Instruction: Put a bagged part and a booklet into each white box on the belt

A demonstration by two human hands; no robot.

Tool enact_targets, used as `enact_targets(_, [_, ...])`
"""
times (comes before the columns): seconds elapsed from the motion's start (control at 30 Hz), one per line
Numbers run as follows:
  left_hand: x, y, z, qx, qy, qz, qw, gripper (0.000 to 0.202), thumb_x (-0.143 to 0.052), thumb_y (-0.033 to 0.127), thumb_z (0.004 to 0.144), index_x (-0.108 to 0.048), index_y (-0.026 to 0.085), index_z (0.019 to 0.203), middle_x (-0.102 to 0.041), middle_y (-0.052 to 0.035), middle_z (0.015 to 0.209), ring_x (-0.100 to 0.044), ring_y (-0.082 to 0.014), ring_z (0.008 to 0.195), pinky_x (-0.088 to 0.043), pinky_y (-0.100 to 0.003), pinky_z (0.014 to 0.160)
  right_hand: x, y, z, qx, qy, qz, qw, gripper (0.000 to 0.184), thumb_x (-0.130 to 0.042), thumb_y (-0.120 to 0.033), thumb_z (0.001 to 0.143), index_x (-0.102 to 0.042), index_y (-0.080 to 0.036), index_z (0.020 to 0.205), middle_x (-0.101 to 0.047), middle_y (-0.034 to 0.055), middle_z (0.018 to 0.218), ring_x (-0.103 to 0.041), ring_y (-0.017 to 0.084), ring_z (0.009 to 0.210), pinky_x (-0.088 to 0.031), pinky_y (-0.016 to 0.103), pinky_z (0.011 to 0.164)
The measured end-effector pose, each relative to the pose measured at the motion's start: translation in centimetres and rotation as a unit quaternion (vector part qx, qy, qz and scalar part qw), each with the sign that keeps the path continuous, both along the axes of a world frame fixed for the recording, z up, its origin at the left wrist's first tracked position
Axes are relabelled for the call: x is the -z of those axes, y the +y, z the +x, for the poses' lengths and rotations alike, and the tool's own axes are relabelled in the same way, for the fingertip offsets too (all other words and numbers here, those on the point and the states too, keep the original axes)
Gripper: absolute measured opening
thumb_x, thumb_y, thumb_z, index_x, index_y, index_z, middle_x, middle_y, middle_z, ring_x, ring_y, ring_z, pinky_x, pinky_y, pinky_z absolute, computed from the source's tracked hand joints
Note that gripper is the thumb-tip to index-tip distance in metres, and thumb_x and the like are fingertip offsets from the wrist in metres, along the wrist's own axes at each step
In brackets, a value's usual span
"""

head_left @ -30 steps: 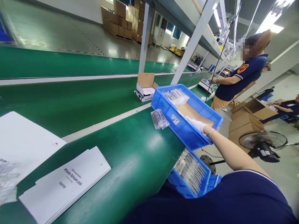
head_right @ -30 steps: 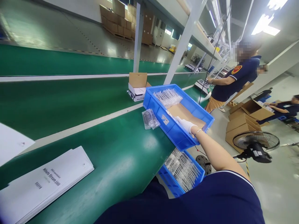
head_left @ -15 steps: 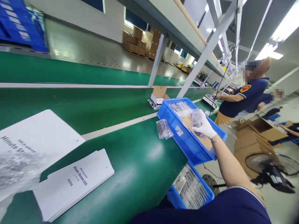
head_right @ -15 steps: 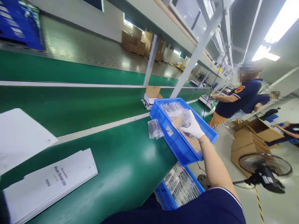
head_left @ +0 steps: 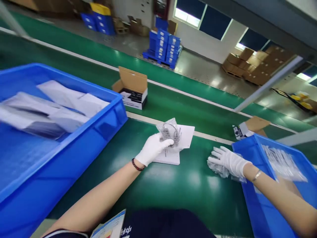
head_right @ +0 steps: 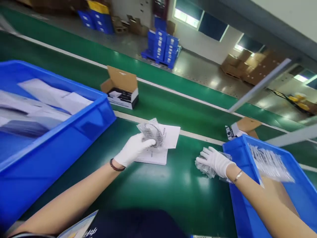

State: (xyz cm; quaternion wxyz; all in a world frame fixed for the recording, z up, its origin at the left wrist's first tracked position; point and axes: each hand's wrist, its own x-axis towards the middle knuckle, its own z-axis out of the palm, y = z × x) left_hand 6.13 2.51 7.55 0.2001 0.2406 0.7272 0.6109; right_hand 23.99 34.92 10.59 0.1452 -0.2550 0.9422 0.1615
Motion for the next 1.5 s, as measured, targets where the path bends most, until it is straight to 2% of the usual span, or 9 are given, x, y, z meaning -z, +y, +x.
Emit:
enact_targets(0.1, [0.1, 0.3, -0.3, -0.004, 0.015, -0.005, 1.000, 0.039, -0.066, 0.040, 0.074, -0.069, 0.019, 0.107, -0.070, -0.0045, 0.109, -0.063, -0.0264, 0.106, -0.049, -0.033, 0.094, -2.4, -1.8, -1.6, 0.107, 0.039, -0.077, 0.990, 0.029, -0.062, -0.032, 0.081, -0.067, -0.022, 0.107, -0.067, 0.0102, 0.100, -0.063, 0.026, 0.091, -0.048, 0.038, 0.084])
enact_targets(0.2, [0.0, 1.7, 0.3, 0.020, 0.017, 0.015, 1.000, 0.032, -0.068, 0.037, 0.074, -0.070, 0.020, 0.102, -0.071, -0.0041, 0.106, -0.064, -0.0259, 0.104, -0.049, -0.033, 0.093, -4.4, -6.9, -4.3, 0.210, 0.170, -0.227, 0.936, 0.030, -0.050, -0.040, 0.092, -0.066, -0.024, 0.112, -0.067, 0.0078, 0.106, -0.063, 0.025, 0.095, -0.050, 0.039, 0.084])
enact_targets(0.37, [-0.3, 2.7, 0.8, 0.076, 0.023, 0.073, 0.994, 0.036, -0.068, 0.038, 0.077, -0.069, 0.022, 0.110, -0.069, -0.0035, 0.113, -0.063, -0.0243, 0.104, -0.048, -0.033, 0.095, -3.5, -13.1, -10.5, 0.229, 0.121, -0.423, 0.868, 0.039, -0.059, -0.040, 0.085, -0.062, -0.024, 0.120, -0.066, 0.0053, 0.111, -0.061, 0.027, 0.099, -0.051, 0.039, 0.084])
enact_targets(0.5, [2.5, -0.5, -2.9, -0.037, 0.012, 0.085, 0.996, 0.034, -0.066, 0.042, 0.077, -0.072, 0.018, 0.100, -0.069, -0.0073, 0.110, -0.062, -0.0272, 0.105, -0.046, -0.039, 0.099, -2.6, -12.7, -15.8, 0.267, 0.143, -0.507, 0.807, 0.045, -0.052, -0.039, 0.086, -0.054, -0.018, 0.126, -0.063, 0.0076, 0.118, -0.060, 0.027, 0.105, -0.049, 0.039, 0.089])
enact_targets(0.67, [8.5, -4.1, -8.6, -0.228, -0.013, 0.100, 0.968, 0.029, -0.063, 0.034, 0.073, -0.071, 0.014, 0.092, -0.068, -0.0118, 0.110, -0.060, -0.0304, 0.108, -0.044, -0.045, 0.101, -2.7, -13.6, -24.6, 0.282, 0.120, -0.402, 0.863, 0.034, -0.047, -0.029, 0.086, -0.057, -0.015, 0.115, -0.064, 0.0112, 0.111, -0.060, 0.028, 0.096, -0.050, 0.039, 0.083])
enact_targets(0.87, [10.4, -4.4, -10.2, -0.095, 0.054, 0.037, 0.993, 0.047, -0.057, 0.028, 0.078, -0.064, 0.018, 0.123, -0.059, -0.0078, 0.132, -0.052, -0.0298, 0.124, -0.033, -0.045, 0.113, -2.8, -18.9, -36.3, 0.186, 0.116, -0.275, 0.936, 0.040, -0.040, -0.018, 0.090, -0.054, -0.019, 0.128, -0.057, 0.0089, 0.128, -0.056, 0.026, 0.110, -0.046, 0.038, 0.093])
enact_targets(1.03, [10.6, -4.4, -10.6, -0.116, 0.006, 0.063, 0.991, 0.092, -0.058, 0.035, 0.079, -0.010, 0.011, 0.154, -0.026, -0.0115, 0.155, -0.028, -0.0277, 0.142, -0.021, -0.042, 0.120, -0.5, -20.8, -42.5, 0.236, 0.070, -0.195, 0.949, 0.034, -0.051, -0.025, 0.090, -0.059, -0.018, 0.123, -0.062, 0.0123, 0.120, -0.061, 0.029, 0.101, -0.049, 0.040, 0.087])
enact_targets(1.27, [9.9, -4.1, -11.1, -0.102, 0.000, 0.128, 0.986, 0.064, -0.056, 0.032, 0.083, -0.042, 0.013, 0.142, -0.047, -0.0118, 0.143, -0.043, -0.0273, 0.134, -0.028, -0.042, 0.117, 4.0, -18.3, -43.0, 0.280, 0.073, -0.168, 0.942, 0.042, -0.055, -0.024, 0.089, -0.057, -0.012, 0.129, -0.056, 0.0204, 0.129, -0.057, 0.033, 0.111, -0.045, 0.044, 0.093])
enact_targets(1.5, [10.5, -4.1, -11.5, -0.177, -0.016, 0.143, 0.974, 0.066, -0.056, 0.026, 0.080, -0.040, 0.012, 0.143, -0.046, -0.0124, 0.144, -0.043, -0.0266, 0.133, -0.028, -0.040, 0.117, 2.8, -16.5, -38.9, 0.251, 0.037, -0.217, 0.943, 0.034, -0.045, -0.026, 0.095, -0.064, -0.020, 0.122, -0.060, 0.0061, 0.127, -0.057, 0.025, 0.112, -0.045, 0.034, 0.096])
